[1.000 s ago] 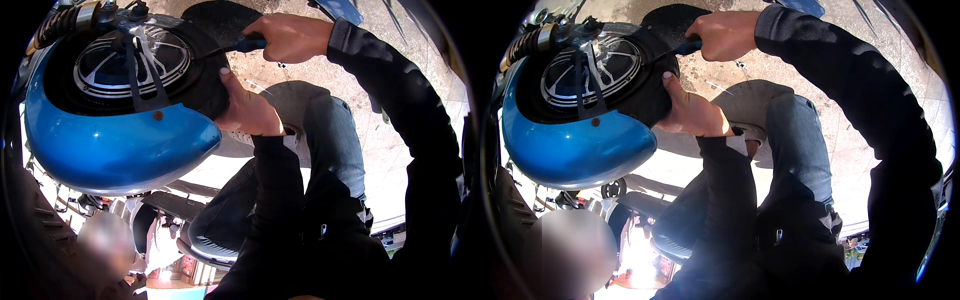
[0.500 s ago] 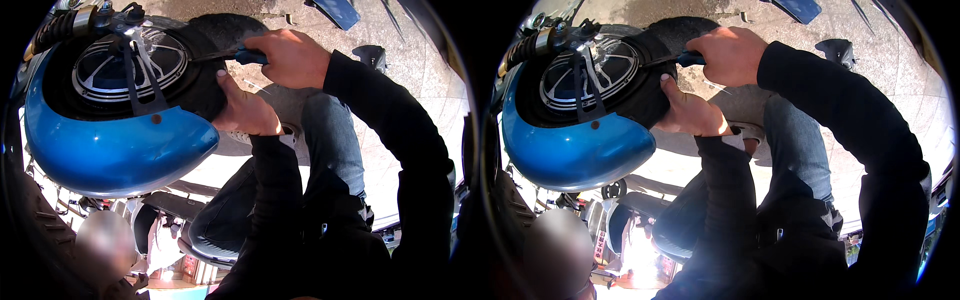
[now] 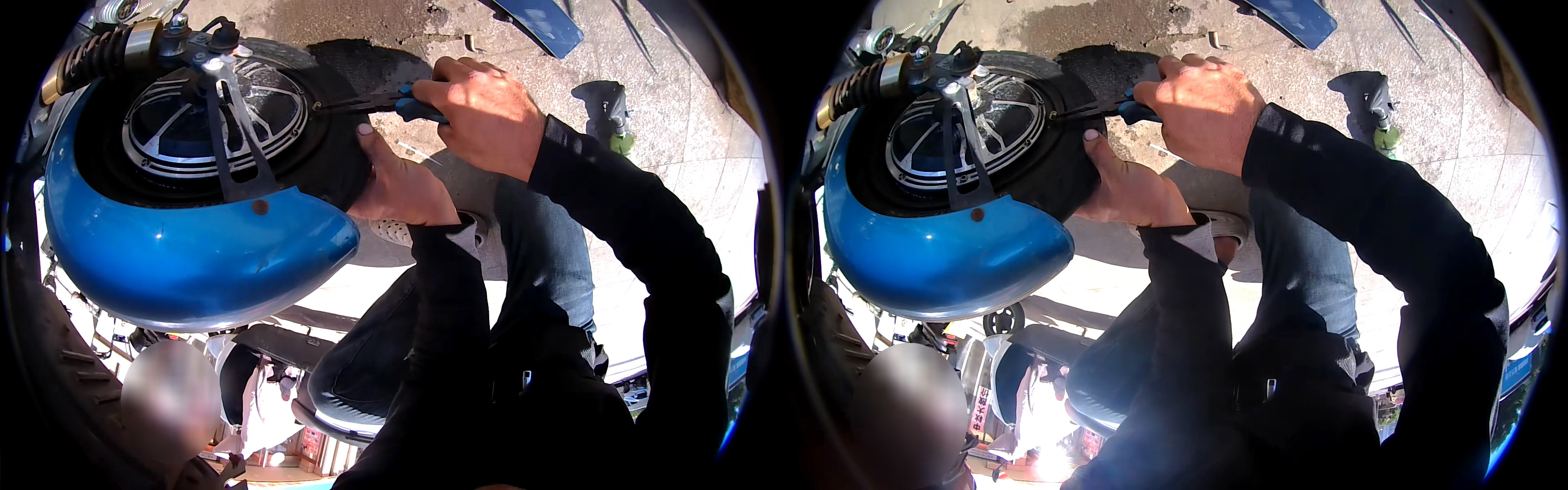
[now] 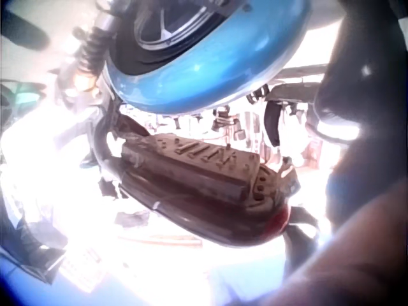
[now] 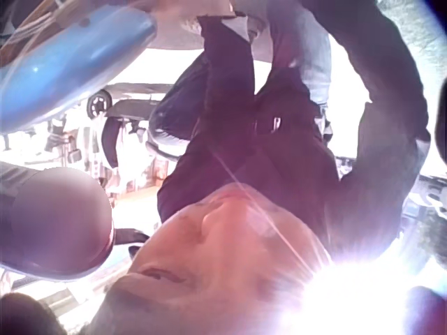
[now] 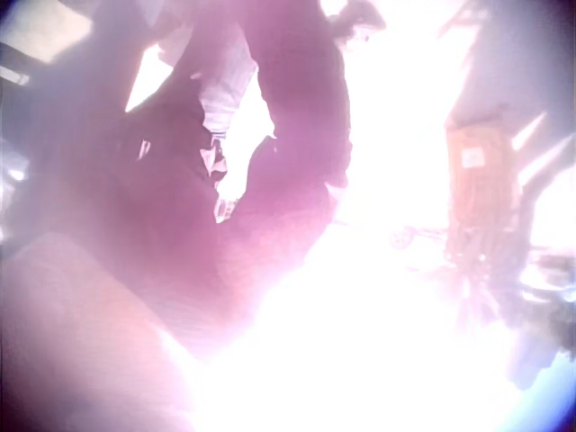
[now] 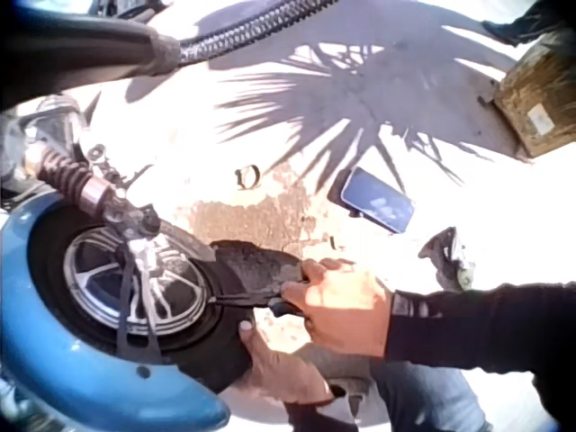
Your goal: The person kneels on the ground to repair a scooter tire, using pliers to manipulate the tire bead and a spray bottle to lubricate the rim. They then use a tire inflator to fill the tire with air and check the pressure.
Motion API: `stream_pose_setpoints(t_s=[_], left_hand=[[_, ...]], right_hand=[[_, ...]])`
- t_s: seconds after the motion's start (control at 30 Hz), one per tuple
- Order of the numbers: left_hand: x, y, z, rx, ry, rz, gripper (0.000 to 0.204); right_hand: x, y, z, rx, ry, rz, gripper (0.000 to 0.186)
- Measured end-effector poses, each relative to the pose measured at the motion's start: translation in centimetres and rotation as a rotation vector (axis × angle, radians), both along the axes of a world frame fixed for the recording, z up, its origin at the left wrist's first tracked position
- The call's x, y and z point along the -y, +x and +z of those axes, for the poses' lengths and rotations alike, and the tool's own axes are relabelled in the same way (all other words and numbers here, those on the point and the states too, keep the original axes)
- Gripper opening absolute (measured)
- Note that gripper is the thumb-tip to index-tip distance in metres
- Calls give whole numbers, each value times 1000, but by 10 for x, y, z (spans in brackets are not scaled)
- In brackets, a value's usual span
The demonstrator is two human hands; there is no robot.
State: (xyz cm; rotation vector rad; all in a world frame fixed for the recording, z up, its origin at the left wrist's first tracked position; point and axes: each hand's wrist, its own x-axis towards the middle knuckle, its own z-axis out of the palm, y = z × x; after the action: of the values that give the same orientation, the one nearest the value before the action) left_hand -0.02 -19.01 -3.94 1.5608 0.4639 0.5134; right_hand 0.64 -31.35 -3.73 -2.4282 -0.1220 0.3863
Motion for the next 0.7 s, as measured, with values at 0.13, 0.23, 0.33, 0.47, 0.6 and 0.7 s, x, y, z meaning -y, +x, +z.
stream_pose_setpoints(t_s=[0.13, 0.23, 0.33, 0.47, 0.6, 0.7], left_hand=[[0, 0, 4, -41, 108, -46, 47], [0, -1, 4, -40, 205, -84, 47], [-3, -1, 3, -32, 213, -108, 48], [5, -1, 5, -8, 98, -30, 51], [8, -5, 10, -42, 71, 0, 53], [1, -7, -3, -26, 61, -7, 53]], right_hand=[[-5, 1, -3, 19, 40, -3, 39], [-2, 1, -5, -26, 73, -16, 38], [-5, -1, -5, -31, 72, -38, 38], [-24, -19, -5, 158, -86, -148, 36], [-35, -31, -4, 304, -131, -245, 25], [-31, -27, -8, 400, -170, -242, 23]])
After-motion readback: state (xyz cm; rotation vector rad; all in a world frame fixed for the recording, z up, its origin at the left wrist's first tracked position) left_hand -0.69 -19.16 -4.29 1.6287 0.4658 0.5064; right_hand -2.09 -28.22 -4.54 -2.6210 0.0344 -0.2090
